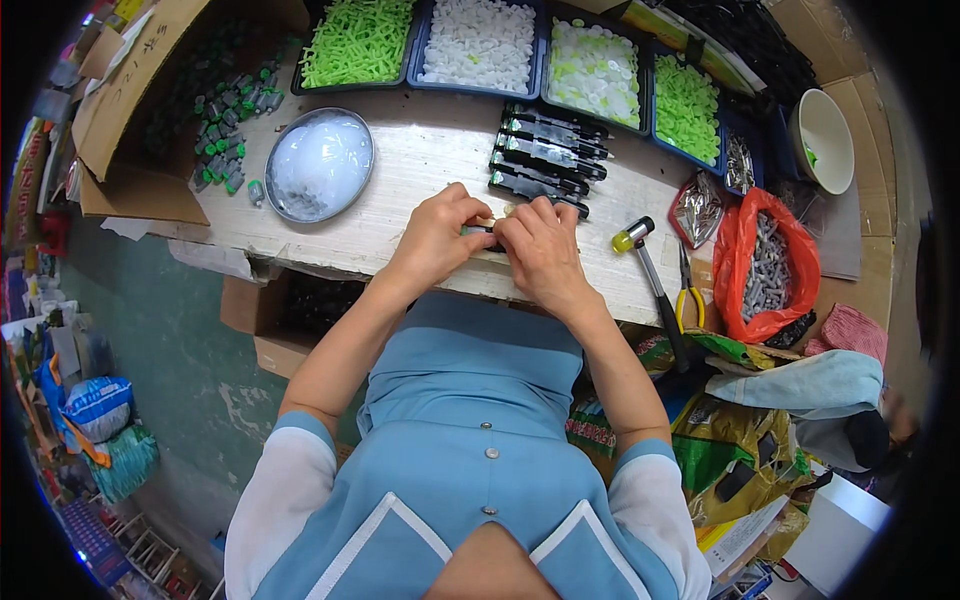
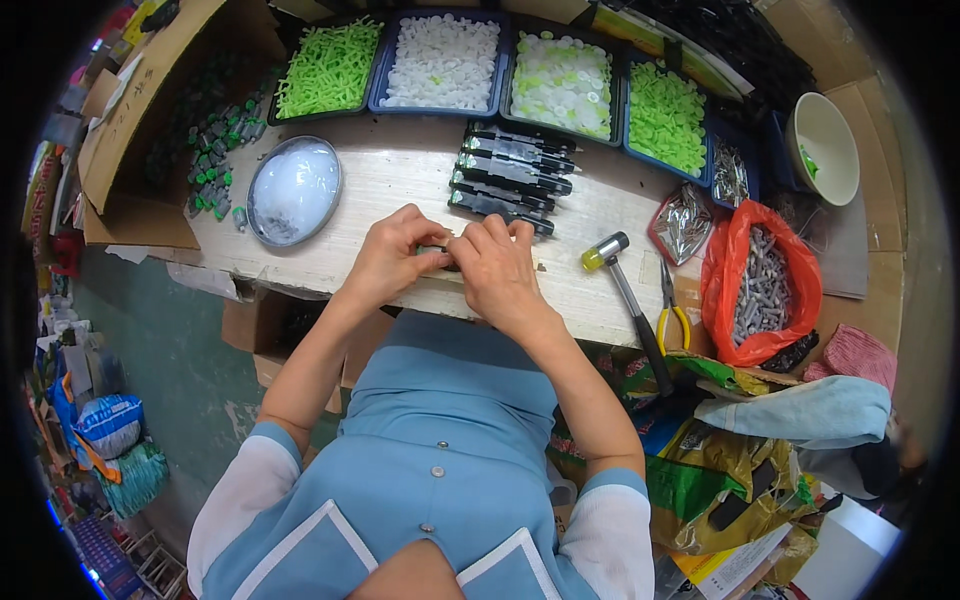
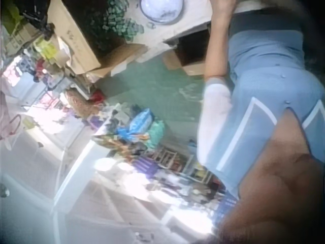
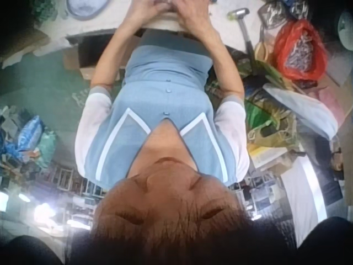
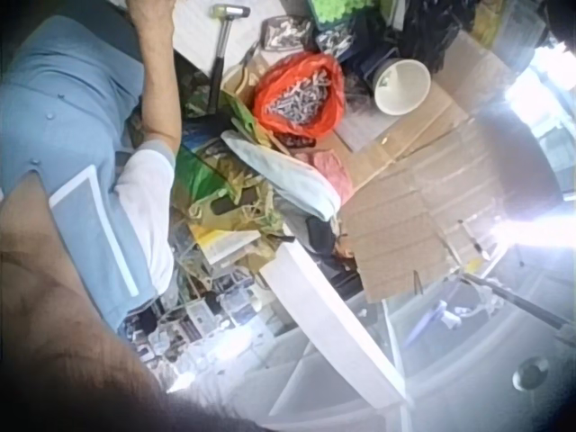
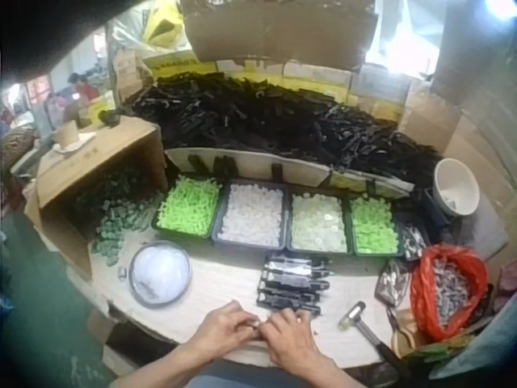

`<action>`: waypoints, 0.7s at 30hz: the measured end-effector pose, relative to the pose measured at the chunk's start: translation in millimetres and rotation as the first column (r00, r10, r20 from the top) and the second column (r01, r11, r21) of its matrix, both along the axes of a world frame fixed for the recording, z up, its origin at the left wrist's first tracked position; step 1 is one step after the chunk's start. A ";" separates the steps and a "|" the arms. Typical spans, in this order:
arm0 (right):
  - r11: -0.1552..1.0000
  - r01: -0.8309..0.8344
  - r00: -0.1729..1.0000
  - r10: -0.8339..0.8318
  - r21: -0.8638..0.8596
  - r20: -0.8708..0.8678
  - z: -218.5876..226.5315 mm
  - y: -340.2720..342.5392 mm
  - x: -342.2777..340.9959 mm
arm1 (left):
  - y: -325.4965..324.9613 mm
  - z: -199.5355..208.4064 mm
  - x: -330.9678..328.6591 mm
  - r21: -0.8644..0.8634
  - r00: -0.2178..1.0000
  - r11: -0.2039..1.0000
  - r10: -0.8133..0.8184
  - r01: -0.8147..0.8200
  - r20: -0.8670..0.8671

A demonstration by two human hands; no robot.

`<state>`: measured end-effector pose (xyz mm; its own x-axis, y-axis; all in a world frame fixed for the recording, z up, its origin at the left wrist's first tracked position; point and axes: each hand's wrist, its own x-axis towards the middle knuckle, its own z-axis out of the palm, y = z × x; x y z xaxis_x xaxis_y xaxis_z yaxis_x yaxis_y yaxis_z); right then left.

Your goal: Assembling small plastic components at a toy factory workbench.

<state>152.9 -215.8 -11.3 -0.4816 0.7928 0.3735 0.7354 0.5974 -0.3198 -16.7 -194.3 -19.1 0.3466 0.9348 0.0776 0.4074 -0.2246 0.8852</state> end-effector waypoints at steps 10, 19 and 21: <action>0.982 0.128 0.925 -0.168 -0.138 -0.341 2.6 1.6 23.3 | 14.8 28.2 10.9 -0.058 0.895 0.984 -0.176 0.167 -0.409; 0.998 0.054 0.983 -0.061 -0.044 -0.171 -4.2 -11.3 9.9 | 16.6 25.4 7.5 -0.127 0.928 0.980 -0.189 0.155 -0.323; 0.997 0.046 0.982 -0.057 -0.062 -0.180 -4.1 -11.6 10.6 | 14.7 23.6 6.6 -0.103 0.934 0.984 -0.171 0.146 -0.313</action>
